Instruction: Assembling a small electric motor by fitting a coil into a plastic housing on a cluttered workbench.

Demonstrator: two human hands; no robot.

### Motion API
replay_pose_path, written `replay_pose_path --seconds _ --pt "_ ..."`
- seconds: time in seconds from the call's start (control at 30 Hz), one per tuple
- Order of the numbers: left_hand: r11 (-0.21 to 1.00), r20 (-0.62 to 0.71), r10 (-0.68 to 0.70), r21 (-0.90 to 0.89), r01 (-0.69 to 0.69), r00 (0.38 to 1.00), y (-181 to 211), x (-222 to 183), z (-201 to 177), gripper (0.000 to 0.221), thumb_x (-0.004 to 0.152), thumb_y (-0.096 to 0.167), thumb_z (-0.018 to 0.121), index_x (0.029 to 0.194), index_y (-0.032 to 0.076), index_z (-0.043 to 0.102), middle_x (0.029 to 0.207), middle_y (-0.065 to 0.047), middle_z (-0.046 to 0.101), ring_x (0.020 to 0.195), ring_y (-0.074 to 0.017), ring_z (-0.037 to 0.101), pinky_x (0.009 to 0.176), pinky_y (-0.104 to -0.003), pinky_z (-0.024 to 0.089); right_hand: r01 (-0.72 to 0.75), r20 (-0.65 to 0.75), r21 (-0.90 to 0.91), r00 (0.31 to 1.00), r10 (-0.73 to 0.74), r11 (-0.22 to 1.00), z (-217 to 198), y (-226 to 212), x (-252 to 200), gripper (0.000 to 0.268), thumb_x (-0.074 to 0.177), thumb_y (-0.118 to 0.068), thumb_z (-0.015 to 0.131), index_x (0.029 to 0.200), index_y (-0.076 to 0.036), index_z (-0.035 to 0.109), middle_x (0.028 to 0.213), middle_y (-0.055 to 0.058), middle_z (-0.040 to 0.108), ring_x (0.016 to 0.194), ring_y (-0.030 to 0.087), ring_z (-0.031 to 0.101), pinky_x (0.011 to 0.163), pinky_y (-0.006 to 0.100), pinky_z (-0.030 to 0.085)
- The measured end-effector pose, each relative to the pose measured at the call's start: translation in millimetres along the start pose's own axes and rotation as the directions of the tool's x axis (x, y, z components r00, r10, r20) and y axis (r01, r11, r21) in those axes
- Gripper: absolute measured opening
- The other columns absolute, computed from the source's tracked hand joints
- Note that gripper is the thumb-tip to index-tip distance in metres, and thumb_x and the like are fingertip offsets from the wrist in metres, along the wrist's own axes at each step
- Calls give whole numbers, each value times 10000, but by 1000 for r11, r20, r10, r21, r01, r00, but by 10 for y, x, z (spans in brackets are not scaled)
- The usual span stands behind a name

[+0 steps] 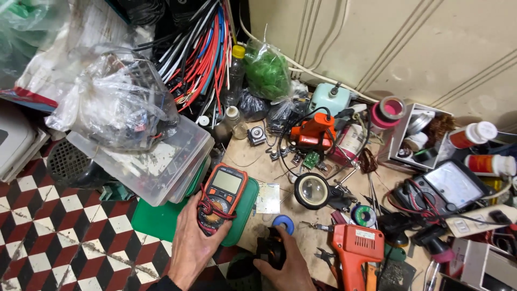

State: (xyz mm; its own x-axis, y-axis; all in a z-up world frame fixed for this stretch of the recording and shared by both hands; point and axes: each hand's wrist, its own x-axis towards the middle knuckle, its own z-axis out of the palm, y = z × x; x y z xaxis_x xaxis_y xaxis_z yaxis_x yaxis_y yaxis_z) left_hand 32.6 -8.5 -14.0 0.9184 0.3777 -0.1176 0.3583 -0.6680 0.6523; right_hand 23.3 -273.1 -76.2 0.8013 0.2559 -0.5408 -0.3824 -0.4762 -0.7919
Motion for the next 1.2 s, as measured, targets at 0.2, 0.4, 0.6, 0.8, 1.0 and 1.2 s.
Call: replay_pose_path --seconds 0.2,0.4,0.6,0.8,1.0,1.2 --pt "971 -243 166 -129 -201 956 592 -346 -511 660 805 219 914 1409 69 695 1381 -107 744 1131 -223 764 980 -346 620 -92 7 588 994 109 803 -109 -493 -272 798 877 -191 815 1617 -63 544 1375 179 836 1176 233 802 1021 315 583" --pt "747 456 202 -644 165 867 607 -415 -455 998 733 91 923 1648 152 530 1521 -66 717 1246 -178 706 990 -308 571 -3 119 723 986 -120 690 44 -1212 -555 650 1048 -301 596 1667 -133 485 1476 153 687 1206 218 678 992 335 554" --pt "884 417 32 -437 169 908 826 -605 -618 750 772 209 906 1489 93 720 1139 -87 834 927 -179 747 792 -288 602 -34 264 671 944 -196 741 -114 -1371 -874 816 1074 -499 494 1771 -113 317 1374 130 672 1021 125 693 933 270 585" --pt "862 349 -159 -407 302 924 1125 -809 -1072 805 769 235 850 1557 194 691 1172 -97 806 956 -235 743 811 -356 521 50 -160 -91 985 -64 995 -1286 -1310 -1765 690 936 -499 639 1577 -242 652 1559 -64 778 1307 121 787 1056 295 604" --pt "617 137 -80 -771 157 987 1527 -1098 -1548 709 906 76 563 1611 90 485 1569 -86 579 1258 -232 579 1009 -374 469 82 -671 151 740 41 985 -2626 -640 -2497 347 1187 -98 509 1435 70 684 1225 252 771 1097 336 736 999 430 587" --pt "447 142 -120 -876 181 983 1887 -1460 -1274 655 892 263 510 1517 67 509 1523 -177 554 1476 -312 534 1147 -451 467 -31 -99 -198 995 11 980 -2399 1902 -975 522 967 -261 722 1484 -191 711 1413 20 792 1313 156 707 1124 306 516"
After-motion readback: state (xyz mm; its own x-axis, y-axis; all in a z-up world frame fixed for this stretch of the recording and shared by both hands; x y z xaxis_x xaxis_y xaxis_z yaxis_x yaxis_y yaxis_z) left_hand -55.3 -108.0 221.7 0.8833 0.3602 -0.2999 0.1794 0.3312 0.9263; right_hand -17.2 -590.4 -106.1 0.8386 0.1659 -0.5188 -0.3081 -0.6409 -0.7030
